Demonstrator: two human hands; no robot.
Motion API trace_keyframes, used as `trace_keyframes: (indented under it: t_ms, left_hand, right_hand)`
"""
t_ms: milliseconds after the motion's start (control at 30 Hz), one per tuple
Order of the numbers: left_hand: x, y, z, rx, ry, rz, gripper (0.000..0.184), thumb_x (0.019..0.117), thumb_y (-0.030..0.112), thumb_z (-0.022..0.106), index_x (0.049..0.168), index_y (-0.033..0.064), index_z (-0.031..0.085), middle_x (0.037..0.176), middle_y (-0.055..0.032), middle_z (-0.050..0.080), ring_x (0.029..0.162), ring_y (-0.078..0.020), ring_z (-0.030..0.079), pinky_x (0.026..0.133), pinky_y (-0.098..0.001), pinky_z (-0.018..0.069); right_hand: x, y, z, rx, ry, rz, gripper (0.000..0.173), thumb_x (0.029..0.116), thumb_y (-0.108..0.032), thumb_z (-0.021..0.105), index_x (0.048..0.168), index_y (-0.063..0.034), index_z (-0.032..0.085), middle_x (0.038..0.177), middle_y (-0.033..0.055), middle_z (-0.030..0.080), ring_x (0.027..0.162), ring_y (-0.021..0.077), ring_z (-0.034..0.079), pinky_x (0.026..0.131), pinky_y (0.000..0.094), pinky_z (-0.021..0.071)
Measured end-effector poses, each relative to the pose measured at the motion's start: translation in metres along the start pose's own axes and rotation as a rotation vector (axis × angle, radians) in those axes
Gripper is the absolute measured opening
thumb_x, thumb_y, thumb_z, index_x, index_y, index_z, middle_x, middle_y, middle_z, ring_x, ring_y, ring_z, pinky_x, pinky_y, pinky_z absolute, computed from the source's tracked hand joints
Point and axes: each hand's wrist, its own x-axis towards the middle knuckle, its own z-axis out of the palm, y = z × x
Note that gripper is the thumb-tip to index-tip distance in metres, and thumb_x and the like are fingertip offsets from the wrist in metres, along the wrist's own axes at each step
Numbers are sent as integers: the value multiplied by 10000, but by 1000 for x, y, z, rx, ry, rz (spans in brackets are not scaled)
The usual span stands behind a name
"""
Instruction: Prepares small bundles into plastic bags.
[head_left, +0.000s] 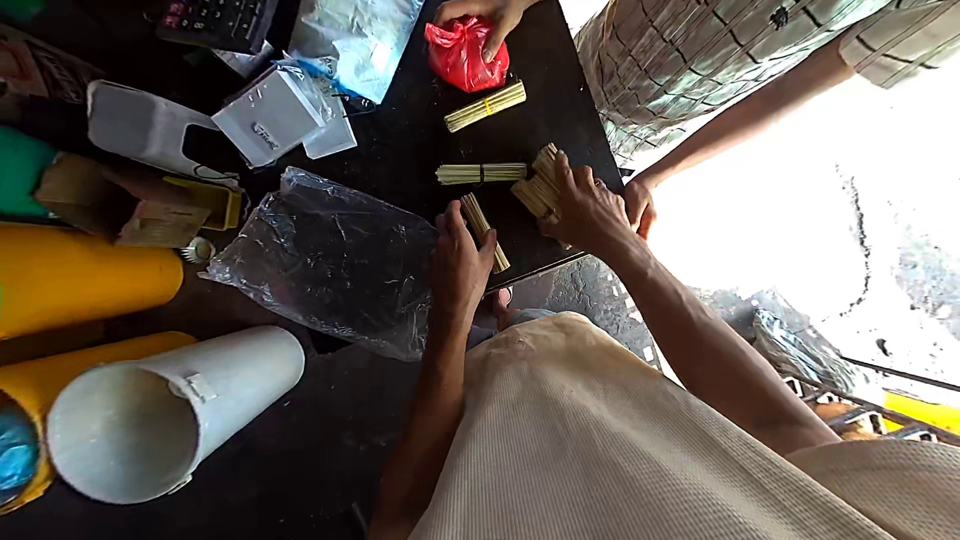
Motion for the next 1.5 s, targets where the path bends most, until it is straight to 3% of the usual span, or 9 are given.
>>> trace_keyframes:
  t_ms: [400, 667, 800, 867, 933, 1067, 1200, 1400, 1500]
  left_hand:
    - [-16, 42, 24, -710, -297, -28, 696, 1093, 394, 439, 1639, 72, 151, 1615, -209, 355, 1434, -344, 438, 1157, -536, 381]
    - [-16, 35, 8, -976, -279, -29, 636, 1003, 476, 610, 1520, 152, 432, 1255, -125, 662, 1059, -234, 671, 872, -448, 574]
    - [-55, 4, -13, -1247, -414, 39, 833, 887, 509, 743, 1518, 106, 379, 1283, -79, 635, 1078, -171, 666, 903, -377, 594]
    - [-89, -18, -24, -1257, -457, 49, 1057, 801, 554, 814, 1515, -16, 283, 1302, -84, 622, 1138, -114, 651, 978, -307, 571]
    - [-117, -37, -27, -1218, -463, -9, 1144, 778, 565, 821, 1503, -94, 230, 1319, -70, 606, 1168, -43, 622, 1011, -236, 538]
    - [-122, -52, -19, -1272, -554, 16, 893, 814, 343, 845, 1421, -86, 349, 1235, -50, 648, 1124, -64, 653, 996, -266, 553]
    - [-95, -41, -20, -1131, -627, 21, 904, 763, 343, 864, 1466, 31, 388, 1185, -34, 670, 1050, -62, 670, 932, -273, 575]
    - [-88, -59, -19, -1048, -743, -9, 759, 816, 222, 844, 1456, 95, 455, 1185, -68, 694, 1039, -122, 698, 926, -340, 601]
    - [-90, -68, -10, -1136, -925, -44, 738, 821, 271, 807, 1425, 42, 449, 1190, -51, 672, 1037, -72, 674, 923, -289, 579]
  right_hand:
    - [-13, -24, 24, 490, 57, 193, 743, 1022, -408, 583, 1612, -96, 258, 1426, 230, 556, 1229, 410, 610, 990, 628, 498]
    - [-66, -57, 17, 1550, 190, 185, 423, 1092, -465, 393, 1287, -151, 599, 1044, 38, 691, 916, 137, 689, 798, 370, 604]
    - [-133, -91, 23, 1330, 200, -64, 607, 1102, -488, 298, 1560, -92, 333, 1384, 104, 578, 1212, 160, 609, 1021, 366, 543]
    - [-174, -91, 34, 1077, 49, -213, 733, 1107, -464, 287, 1597, 67, 161, 1613, 252, 306, 1498, 256, 345, 1253, 409, 306]
    - [-195, -81, 40, 791, -93, -293, 786, 1085, -539, 287, 1584, 66, 248, 1641, 293, 227, 1548, 359, 224, 1271, 509, 232]
    - [-201, -63, 24, 236, -267, -426, 903, 1026, -690, 247, 1525, 50, 383, 1608, 277, 334, 1467, 402, 391, 1130, 555, 403]
    - [-170, -69, 7, -69, -193, -436, 898, 888, -819, 416, 1176, 0, 647, 1186, 220, 656, 1031, 387, 672, 758, 536, 553]
    - [-148, -58, -18, -29, -522, -559, 850, 868, -828, 483, 1271, -92, 615, 1091, 131, 681, 916, 330, 684, 688, 554, 541]
    - [-138, -39, -60, 57, -269, -897, 712, 926, -657, 592, 1412, -136, 598, 1241, 92, 698, 1082, 242, 685, 825, 476, 583]
